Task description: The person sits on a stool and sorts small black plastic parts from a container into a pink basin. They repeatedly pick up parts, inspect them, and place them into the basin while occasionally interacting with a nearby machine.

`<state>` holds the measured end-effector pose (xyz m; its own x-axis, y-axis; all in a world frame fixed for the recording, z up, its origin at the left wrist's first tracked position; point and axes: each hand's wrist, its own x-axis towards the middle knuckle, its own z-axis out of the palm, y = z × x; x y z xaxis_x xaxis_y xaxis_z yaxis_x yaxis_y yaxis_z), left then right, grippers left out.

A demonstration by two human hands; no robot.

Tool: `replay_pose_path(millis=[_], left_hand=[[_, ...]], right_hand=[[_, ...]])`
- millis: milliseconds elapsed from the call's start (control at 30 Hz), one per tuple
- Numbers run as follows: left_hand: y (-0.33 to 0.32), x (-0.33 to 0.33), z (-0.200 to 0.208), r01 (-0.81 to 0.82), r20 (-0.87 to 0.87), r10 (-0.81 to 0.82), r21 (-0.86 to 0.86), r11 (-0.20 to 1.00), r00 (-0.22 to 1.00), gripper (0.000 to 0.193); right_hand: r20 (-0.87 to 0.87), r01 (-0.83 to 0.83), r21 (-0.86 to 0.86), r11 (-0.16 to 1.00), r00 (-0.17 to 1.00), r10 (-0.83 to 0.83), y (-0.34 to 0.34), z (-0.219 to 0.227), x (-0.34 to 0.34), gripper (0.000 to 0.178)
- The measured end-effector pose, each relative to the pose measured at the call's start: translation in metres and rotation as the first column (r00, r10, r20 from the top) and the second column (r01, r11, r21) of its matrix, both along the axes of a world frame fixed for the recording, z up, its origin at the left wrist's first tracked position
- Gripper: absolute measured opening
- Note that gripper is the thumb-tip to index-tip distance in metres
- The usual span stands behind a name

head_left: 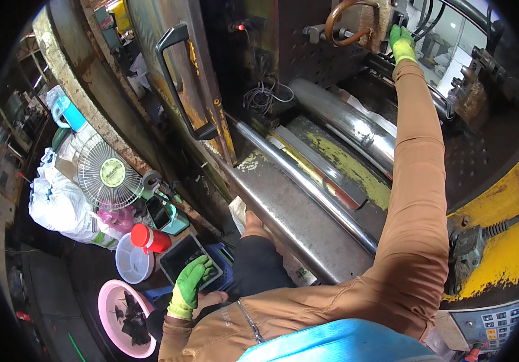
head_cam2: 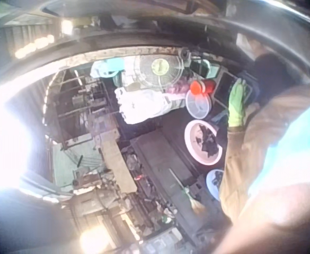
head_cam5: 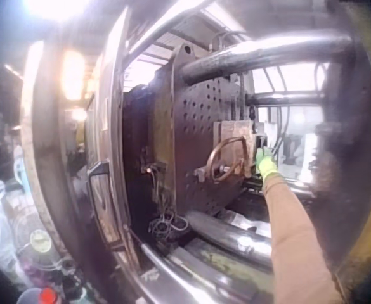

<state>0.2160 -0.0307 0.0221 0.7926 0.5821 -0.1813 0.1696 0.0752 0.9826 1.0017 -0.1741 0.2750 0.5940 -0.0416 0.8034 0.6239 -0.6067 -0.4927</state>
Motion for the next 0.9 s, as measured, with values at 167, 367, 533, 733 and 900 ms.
replay_pose_path(millis=[167,367,533,733,900], left_hand=[[0.003,-0.001,-0.007,-0.023,0.008,0.023,0.0,1.0,1.0,0.047],[0.007,-0.003,-0.012,-0.055,0.02,0.055,-0.003,0.998,0.998,0.045],[0.007,-0.011,-0.006,-0.125,0.079,0.13,-0.067,0.99,0.988,0.045],[0.016,-0.027,0.011,-0.249,0.023,0.263,-0.243,0.937,0.965,0.045],[0.017,-0.02,0.047,0.008,0.187,-0.063,0.282,0.959,0.98,0.043]], right_hand=[[-0.035,0.095,-0.195,0.976,0.994,-0.103,-0.007,0.014,0.008,0.053],[-0.083,0.112,-0.239,0.964,0.987,-0.136,-0.006,0.025,0.03,0.045],[0.012,0.317,-0.547,0.775,0.928,-0.372,-0.018,0.025,0.036,0.034],[0.189,0.166,0.356,0.92,0.951,-0.245,-0.013,0.004,-0.029,0.049],[0.552,-0.285,0.184,0.941,0.822,0.141,0.011,0.029,-0.172,0.052]])
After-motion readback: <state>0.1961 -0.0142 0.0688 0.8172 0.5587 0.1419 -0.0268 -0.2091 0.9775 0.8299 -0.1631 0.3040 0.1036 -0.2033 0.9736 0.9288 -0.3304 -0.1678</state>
